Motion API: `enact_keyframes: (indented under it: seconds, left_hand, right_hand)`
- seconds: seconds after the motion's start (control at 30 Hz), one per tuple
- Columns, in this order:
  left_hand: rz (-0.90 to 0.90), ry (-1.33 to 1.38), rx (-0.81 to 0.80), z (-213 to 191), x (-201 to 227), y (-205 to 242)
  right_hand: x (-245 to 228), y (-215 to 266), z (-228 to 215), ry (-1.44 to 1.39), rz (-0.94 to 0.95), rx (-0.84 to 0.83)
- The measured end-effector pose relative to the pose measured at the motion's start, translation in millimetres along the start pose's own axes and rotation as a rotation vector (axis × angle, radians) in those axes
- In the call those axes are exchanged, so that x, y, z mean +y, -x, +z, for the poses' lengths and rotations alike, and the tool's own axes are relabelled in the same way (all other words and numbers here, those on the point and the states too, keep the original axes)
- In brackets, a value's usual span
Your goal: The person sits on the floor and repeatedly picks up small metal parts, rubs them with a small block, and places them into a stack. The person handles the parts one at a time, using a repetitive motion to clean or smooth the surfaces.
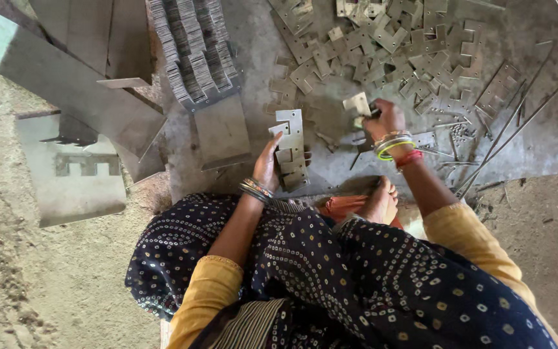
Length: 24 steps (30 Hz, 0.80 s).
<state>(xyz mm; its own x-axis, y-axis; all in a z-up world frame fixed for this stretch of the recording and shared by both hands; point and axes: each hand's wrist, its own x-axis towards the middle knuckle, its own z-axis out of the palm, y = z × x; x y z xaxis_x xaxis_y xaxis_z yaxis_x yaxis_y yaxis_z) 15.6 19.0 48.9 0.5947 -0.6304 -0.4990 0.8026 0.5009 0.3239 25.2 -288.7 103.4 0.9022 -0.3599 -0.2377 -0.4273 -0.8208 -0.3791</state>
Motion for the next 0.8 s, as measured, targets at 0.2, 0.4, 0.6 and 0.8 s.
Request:
enact_keyframes:
  seconds: [0.2, 0.4, 0.6, 0.8]
  left_hand:
    - [0.082, -0.036, 0.094, -7, -3, -14]
    - [0.095, 0.026, 0.065, -11, -1, -14]
    - [0.103, 0.017, -0.008, 2, 1, -7]
    - [0.116, -0.04, 0.028, 10, 1, -2]
  right_hand:
    - [-36, 51, -11, -0.007, -0.707, 0.197]
    - [-16, 42, 37, 0.286, -0.988, 0.042]
    - [52, -5, 10, 0.582, -0.411, 0.109]
    - [-14, -73, -13, 0.272, -0.658, 0.1]
